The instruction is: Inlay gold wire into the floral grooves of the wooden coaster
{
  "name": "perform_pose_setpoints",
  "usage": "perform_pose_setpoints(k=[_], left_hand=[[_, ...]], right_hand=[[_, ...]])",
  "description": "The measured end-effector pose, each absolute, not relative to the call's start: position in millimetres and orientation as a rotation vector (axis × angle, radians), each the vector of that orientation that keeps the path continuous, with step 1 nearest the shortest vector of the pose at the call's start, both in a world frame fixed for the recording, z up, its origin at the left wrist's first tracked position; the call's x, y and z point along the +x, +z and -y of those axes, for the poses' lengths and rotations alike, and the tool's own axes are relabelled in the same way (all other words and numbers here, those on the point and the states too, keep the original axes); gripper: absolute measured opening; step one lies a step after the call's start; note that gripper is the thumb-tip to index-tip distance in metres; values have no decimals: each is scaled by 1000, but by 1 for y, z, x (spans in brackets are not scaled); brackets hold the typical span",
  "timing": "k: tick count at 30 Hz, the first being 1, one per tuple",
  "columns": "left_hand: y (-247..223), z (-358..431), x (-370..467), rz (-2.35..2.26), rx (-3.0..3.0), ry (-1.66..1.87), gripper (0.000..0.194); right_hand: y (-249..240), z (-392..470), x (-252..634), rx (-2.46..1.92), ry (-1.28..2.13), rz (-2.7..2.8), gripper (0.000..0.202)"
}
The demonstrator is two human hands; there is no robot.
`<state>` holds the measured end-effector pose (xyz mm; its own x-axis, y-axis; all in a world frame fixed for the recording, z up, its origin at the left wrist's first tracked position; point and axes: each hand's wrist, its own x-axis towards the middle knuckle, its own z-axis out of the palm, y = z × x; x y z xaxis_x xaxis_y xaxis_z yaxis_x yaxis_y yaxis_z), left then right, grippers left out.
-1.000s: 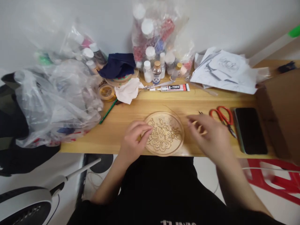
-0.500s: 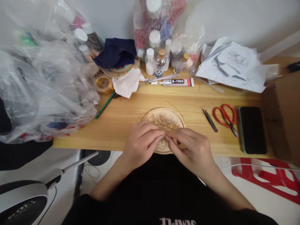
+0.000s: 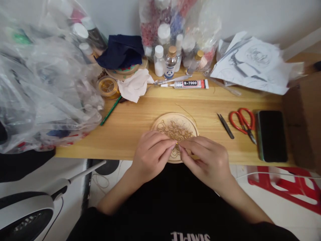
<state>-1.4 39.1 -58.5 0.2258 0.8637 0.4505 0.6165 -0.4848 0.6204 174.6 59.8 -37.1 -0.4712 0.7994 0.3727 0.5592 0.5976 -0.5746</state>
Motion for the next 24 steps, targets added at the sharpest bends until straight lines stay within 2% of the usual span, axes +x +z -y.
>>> perform_pose_setpoints(k=[9,14,24], left_hand=[[-58,-39,-2,-1404,2164,1107,7],[-55,-38,-3,-1424,2119,1095,17],[-56,-42,1,-1360,2096,1171,9]], right_hand=[[-37,-58,175,-1066,457,2189,7],[-35,-59,179,-1040,384,2181,7],[-35,-63,176,-1032,394,2211,7]])
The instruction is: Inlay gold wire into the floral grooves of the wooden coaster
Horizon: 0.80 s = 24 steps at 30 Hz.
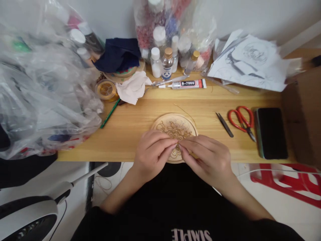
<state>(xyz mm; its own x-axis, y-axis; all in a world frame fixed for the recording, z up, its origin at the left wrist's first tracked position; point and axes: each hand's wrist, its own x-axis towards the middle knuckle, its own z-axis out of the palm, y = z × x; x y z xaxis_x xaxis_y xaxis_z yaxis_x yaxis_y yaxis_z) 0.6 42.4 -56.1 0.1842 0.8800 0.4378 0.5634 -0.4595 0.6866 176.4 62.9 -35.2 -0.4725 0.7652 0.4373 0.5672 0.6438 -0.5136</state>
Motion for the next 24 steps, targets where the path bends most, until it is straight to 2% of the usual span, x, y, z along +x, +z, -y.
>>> perform_pose_setpoints(k=[24], left_hand=[[-57,-47,7,-1456,2157,1235,11]], right_hand=[[-37,-64,168,-1149,319,2106,6]])
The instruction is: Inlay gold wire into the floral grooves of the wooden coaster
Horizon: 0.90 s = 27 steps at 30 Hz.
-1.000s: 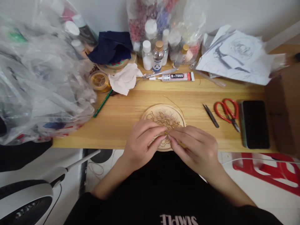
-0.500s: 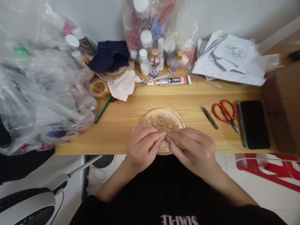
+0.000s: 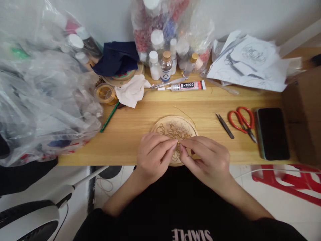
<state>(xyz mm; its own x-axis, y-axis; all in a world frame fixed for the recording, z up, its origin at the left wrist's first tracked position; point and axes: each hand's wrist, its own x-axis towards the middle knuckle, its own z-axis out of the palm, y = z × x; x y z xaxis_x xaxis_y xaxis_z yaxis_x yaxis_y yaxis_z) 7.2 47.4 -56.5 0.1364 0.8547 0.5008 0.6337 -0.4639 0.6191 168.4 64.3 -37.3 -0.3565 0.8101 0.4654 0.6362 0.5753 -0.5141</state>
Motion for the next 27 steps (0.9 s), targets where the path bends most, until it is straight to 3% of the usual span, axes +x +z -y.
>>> perform_pose_setpoints(k=[13,27], left_hand=[[-57,-48,6,-1462,2057,1264,13],[-53,-47,8,-1475,2158,1286,13]], right_hand=[[-37,-63,172,-1161,481,2038,17],[-36,-63,168,-1106,268,2077,7]])
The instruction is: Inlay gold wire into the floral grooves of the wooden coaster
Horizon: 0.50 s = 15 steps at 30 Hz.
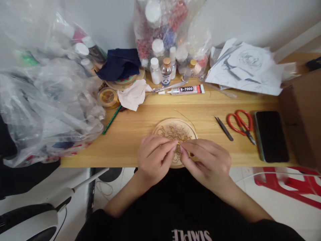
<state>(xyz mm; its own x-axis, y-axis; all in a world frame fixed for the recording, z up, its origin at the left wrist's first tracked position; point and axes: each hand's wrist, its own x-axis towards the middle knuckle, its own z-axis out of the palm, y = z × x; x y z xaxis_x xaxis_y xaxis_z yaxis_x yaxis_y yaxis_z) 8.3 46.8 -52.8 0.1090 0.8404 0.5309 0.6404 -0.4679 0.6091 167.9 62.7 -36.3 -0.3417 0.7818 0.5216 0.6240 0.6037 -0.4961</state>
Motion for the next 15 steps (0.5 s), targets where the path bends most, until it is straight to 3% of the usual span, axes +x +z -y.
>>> perform_pose_setpoints(k=[15], left_hand=[[-63,-69,-5,-1327,2181,1349,9]], right_hand=[[-47,-82,168,-970,347,2150,13]])
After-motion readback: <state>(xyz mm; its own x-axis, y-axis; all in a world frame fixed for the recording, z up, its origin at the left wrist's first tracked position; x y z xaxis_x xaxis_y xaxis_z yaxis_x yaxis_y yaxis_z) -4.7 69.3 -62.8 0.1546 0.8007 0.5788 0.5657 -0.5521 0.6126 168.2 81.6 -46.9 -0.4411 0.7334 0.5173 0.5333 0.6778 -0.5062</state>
